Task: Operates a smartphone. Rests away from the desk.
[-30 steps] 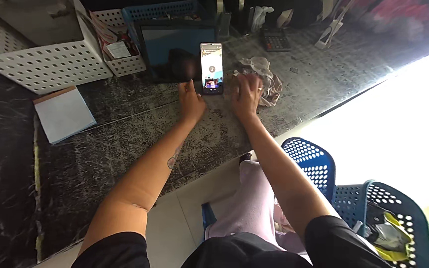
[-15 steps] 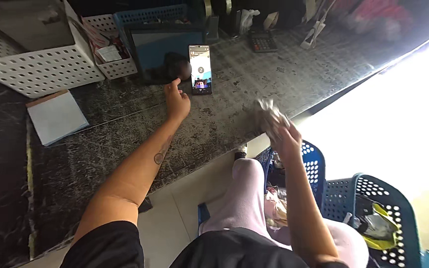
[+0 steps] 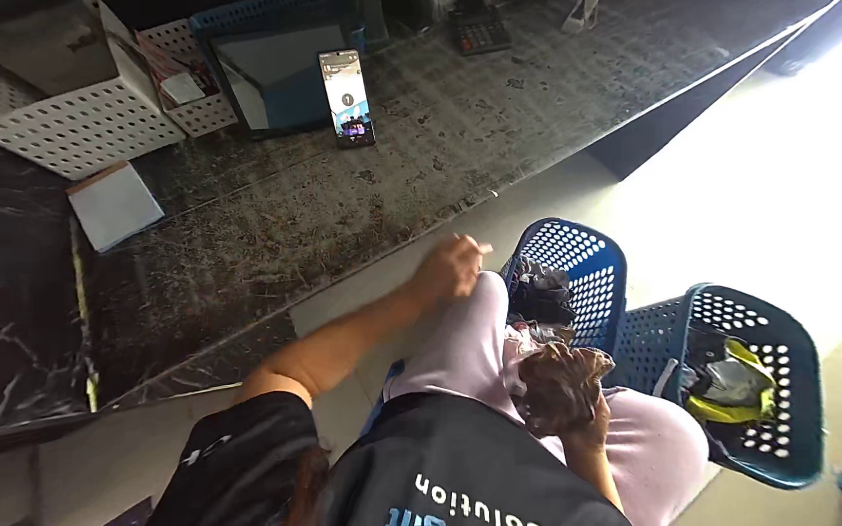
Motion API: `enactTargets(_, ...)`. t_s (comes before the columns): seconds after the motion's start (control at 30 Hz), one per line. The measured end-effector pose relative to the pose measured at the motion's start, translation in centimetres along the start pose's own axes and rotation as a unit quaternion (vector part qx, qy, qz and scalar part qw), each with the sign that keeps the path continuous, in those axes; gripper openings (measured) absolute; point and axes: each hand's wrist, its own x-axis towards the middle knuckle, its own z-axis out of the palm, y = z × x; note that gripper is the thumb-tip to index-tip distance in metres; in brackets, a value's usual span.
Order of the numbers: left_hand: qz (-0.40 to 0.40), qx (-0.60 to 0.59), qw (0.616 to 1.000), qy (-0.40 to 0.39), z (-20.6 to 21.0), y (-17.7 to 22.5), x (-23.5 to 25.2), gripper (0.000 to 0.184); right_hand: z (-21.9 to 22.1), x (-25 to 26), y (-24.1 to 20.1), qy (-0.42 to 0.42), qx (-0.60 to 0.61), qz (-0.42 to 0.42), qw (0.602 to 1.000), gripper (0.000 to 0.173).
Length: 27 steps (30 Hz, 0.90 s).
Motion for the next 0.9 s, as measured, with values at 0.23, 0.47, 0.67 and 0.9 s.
enactTargets(0.23,-0.431,-0.077,0.878,-0.192,15.1,3.6,-5.2,0.114,-0.7,-0.4,-1.6,-0.029,-0.037,0.055,0.997,0.037)
enactTargets(0.47,-0.425,-0.049,0.848,-0.312,10.2,2.2,-3.2,0.086,-4.6,-0.5,1.4,-0.006,-0.037,0.057,0.998,0.047)
enactTargets(0.67,-0.304,-0.115,0.876,-0.355,10.3,-0.9,-5.4,0.049,-3.4,0.4,1.9,-0.006,-0.002,0.046,0.999,0.043)
enactTargets(0.9,-0.265,-0.28,0.877,-0.287,6.8,2.2,-12.0,0.037,-6.0,0.0,1.5,-0.005,-0.045,0.041,0.998,0.044)
